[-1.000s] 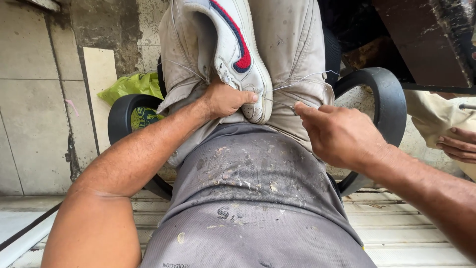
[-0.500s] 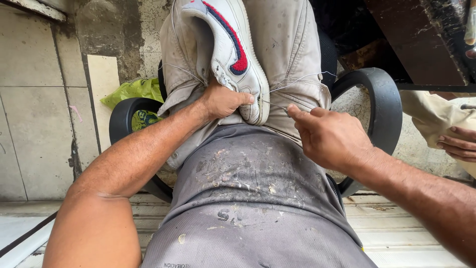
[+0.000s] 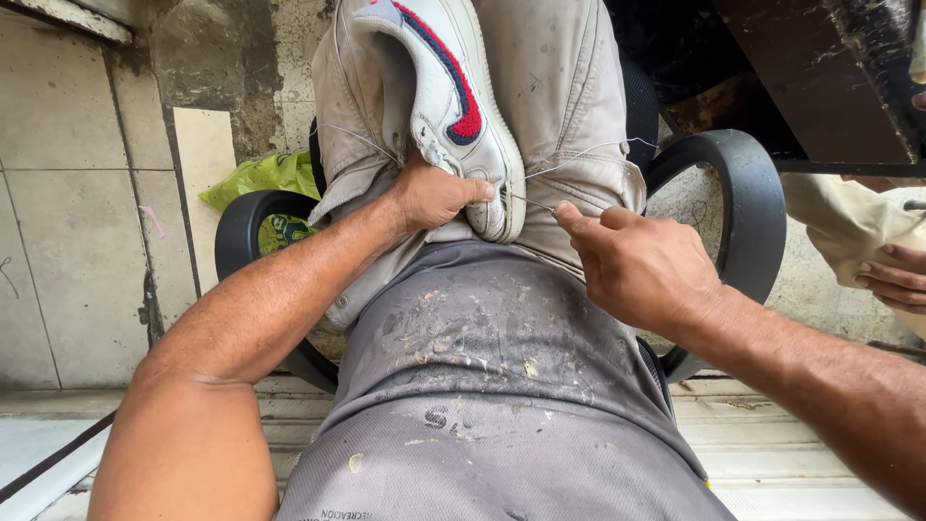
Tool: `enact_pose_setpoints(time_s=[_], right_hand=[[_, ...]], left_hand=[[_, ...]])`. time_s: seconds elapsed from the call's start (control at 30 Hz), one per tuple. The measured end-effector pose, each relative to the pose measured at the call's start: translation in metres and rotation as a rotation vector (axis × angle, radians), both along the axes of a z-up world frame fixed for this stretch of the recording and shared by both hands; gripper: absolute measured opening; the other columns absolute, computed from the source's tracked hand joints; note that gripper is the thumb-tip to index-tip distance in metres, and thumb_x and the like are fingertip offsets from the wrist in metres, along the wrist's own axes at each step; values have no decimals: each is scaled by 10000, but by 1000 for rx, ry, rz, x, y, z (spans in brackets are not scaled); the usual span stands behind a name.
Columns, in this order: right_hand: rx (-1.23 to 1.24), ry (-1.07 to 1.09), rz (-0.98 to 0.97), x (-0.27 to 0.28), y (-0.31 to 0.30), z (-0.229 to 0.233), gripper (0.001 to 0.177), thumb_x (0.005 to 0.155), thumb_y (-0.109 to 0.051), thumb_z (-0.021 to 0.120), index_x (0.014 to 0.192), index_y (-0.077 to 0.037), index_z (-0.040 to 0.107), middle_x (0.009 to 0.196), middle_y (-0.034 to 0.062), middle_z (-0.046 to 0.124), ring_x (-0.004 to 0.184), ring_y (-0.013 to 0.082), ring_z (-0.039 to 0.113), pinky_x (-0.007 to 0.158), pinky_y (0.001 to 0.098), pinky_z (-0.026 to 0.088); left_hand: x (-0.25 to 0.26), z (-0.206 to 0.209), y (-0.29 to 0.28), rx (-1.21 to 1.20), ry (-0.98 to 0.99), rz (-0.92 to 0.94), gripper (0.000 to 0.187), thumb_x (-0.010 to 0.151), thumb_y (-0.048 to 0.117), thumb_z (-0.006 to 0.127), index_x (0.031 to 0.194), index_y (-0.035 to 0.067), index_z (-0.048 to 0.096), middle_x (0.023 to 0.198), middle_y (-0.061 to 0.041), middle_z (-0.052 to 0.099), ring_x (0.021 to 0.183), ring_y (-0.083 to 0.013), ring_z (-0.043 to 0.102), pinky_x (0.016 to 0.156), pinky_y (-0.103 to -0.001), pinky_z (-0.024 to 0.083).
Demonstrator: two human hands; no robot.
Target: Hand-stitching the sole of a sneaker using a needle and thread
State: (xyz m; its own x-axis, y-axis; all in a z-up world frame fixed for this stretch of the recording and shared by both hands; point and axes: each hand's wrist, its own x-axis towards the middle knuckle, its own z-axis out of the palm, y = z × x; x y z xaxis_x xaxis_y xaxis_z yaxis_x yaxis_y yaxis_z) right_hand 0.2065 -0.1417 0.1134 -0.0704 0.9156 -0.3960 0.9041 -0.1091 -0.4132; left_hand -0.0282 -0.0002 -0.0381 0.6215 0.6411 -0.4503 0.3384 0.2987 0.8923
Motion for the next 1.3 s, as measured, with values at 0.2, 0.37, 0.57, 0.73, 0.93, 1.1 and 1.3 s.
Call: enact_pose_setpoints(time_s=[0.2, 0.37, 0.57, 0.73, 0.93, 1.1, 1.3], right_hand=[[32, -40, 10, -3, -2, 4, 332, 964, -306, 576, 1264, -303, 718, 859, 83, 738, 738, 446, 727, 638, 609, 593], [0, -4, -34, -5, -1, -1, 262, 954, -320, 608, 1159, -244, 751, 880, 99, 750, 786, 475, 723, 656, 637, 579], [72, 71, -33, -1, -6, -11, 270, 940, -275, 619, 1171, -248, 756, 802, 97, 737, 709, 473, 715, 567, 620, 567], [-91, 139, -214, -2, 3, -11, 278, 928, -317, 635, 1184, -346, 741, 903, 25, 779, 854, 425, 718, 643, 610, 561], [-138, 261, -287, -1, 4, -8, 347, 938, -285, 631, 1250, -375, 753, 987, -61, 808, 832, 288, 777, 655, 449, 591], [260, -114, 84, -4, -8, -11, 354, 921, -251, 590, 1241, -345, 709, 797, 20, 671, 618, 365, 695, 530, 536, 563], [262, -132, 115, 1, -9, -16, 394, 940, -295, 572, 1308, -375, 686, 803, 28, 669, 603, 366, 699, 532, 533, 568]], left_hand=[[0, 3, 3, 4, 23, 14, 432, 807, 90, 858, 1213, 38, 719, 1218, -152, 729, 1189, -294, 648, 1080, -470, 500], [0, -3, -1, 12, 31, 26, 457, 796, 92, 875, 1219, 34, 714, 1217, -154, 728, 1187, -296, 655, 1070, -471, 507], [-2, 1, 0, 28, 52, 16, 463, 801, 81, 869, 1230, 22, 706, 1232, -168, 720, 1198, -309, 647, 1071, -470, 509], [1, 1, 2, 36, 70, 4, 464, 805, 114, 871, 1230, 26, 707, 1232, -168, 722, 1205, -316, 654, 1065, -466, 516], [1, 4, 1, 41, 83, 7, 490, 793, 91, 875, 1244, 11, 699, 1241, -179, 715, 1212, -315, 642, 1074, -471, 509], [2, 15, 2, 33, 83, 20, 496, 789, 89, 874, 1245, 7, 695, 1248, -186, 712, 1219, -327, 640, 1076, -474, 511], [3, 12, 1, 27, 110, 17, 512, 792, 109, 878, 1261, 21, 691, 1269, -171, 707, 1246, -304, 628, 1090, -455, 503]])
